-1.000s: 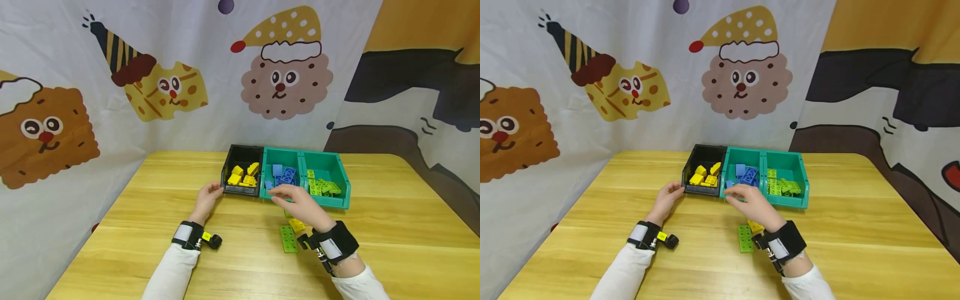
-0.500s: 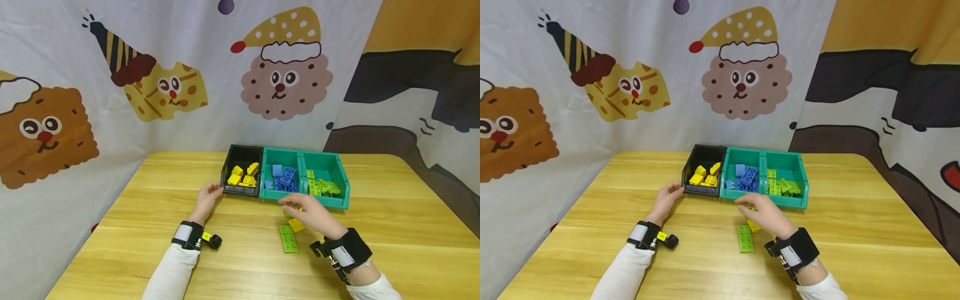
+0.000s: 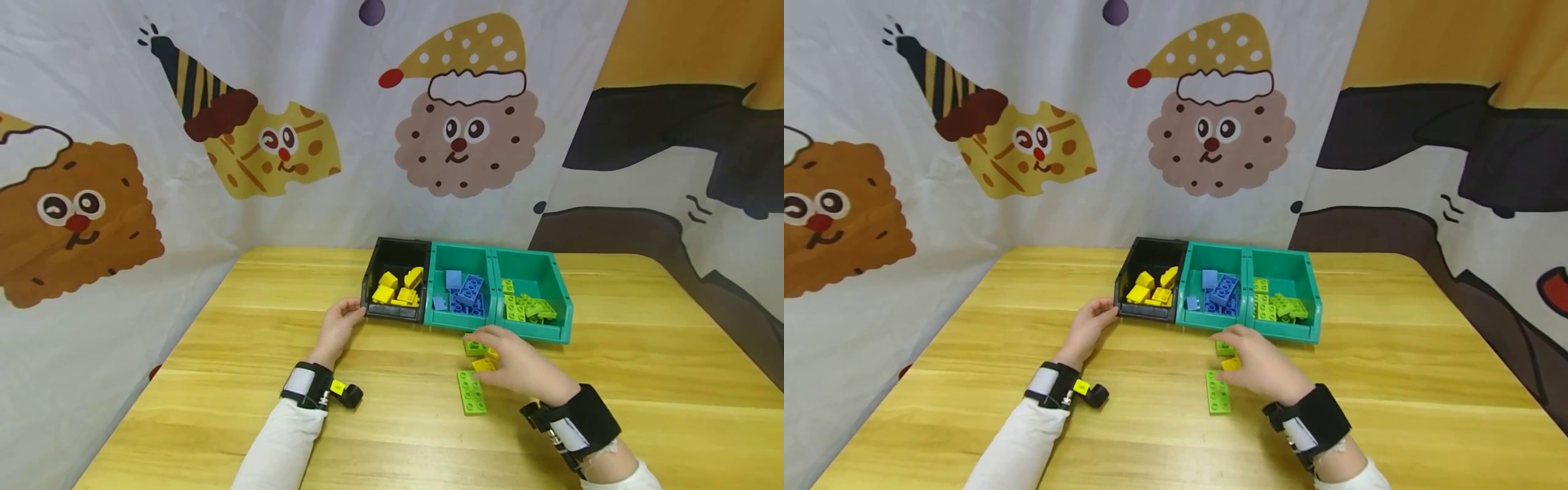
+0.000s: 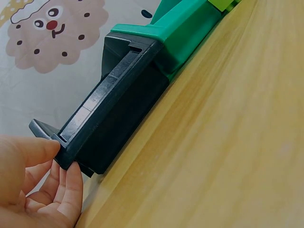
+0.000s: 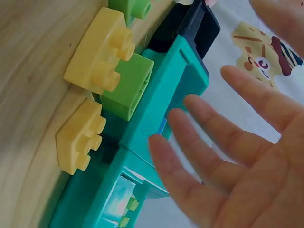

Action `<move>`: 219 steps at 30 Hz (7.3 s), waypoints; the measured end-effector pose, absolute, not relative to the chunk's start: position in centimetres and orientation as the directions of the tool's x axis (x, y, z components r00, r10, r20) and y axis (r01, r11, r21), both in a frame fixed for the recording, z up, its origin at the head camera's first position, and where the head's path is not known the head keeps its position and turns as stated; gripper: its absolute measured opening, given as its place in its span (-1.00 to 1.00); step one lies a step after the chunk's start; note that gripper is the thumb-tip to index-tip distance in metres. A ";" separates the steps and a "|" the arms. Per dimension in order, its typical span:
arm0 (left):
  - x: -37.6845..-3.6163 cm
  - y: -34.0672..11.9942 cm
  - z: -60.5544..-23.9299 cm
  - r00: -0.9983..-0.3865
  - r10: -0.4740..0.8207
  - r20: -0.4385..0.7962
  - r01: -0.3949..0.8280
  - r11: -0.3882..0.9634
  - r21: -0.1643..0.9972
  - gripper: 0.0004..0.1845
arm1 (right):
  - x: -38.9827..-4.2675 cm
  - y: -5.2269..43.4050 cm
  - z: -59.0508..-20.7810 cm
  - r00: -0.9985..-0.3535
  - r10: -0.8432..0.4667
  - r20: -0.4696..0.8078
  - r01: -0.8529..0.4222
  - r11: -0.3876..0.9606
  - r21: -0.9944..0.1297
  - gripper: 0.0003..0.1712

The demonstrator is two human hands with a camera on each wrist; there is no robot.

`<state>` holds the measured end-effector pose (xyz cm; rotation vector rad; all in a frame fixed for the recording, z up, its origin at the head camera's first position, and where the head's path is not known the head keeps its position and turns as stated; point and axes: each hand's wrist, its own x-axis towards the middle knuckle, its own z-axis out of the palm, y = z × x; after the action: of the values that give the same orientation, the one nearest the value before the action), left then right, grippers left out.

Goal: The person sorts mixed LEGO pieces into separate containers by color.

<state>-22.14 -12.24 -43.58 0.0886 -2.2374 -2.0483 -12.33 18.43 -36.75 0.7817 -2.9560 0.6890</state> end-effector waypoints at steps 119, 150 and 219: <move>-22.2 -12.4 -44.0 -0.993 -0.104 0.059 0.048 0.103 0.993 -0.76 | -12.8 21.1 -35.2 -0.870 -0.253 0.424 -0.436 0.797 -0.419 -0.78; -22.1 -12.4 -44.1 -0.992 -0.113 0.049 0.038 0.098 0.994 -0.76 | -19.9 10.7 -33.0 -0.856 -0.393 0.335 -0.499 0.798 -0.338 -0.75; -22.2 -12.4 -43.9 -0.993 -0.104 0.062 0.051 0.105 0.993 -0.76 | -19.4 8.7 -33.5 -0.821 -0.568 0.057 -0.549 0.757 -0.353 -0.57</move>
<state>-22.17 -12.42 -43.91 0.0545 -2.2462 -2.0267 -19.40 8.67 -33.45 0.9532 -2.9954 0.5755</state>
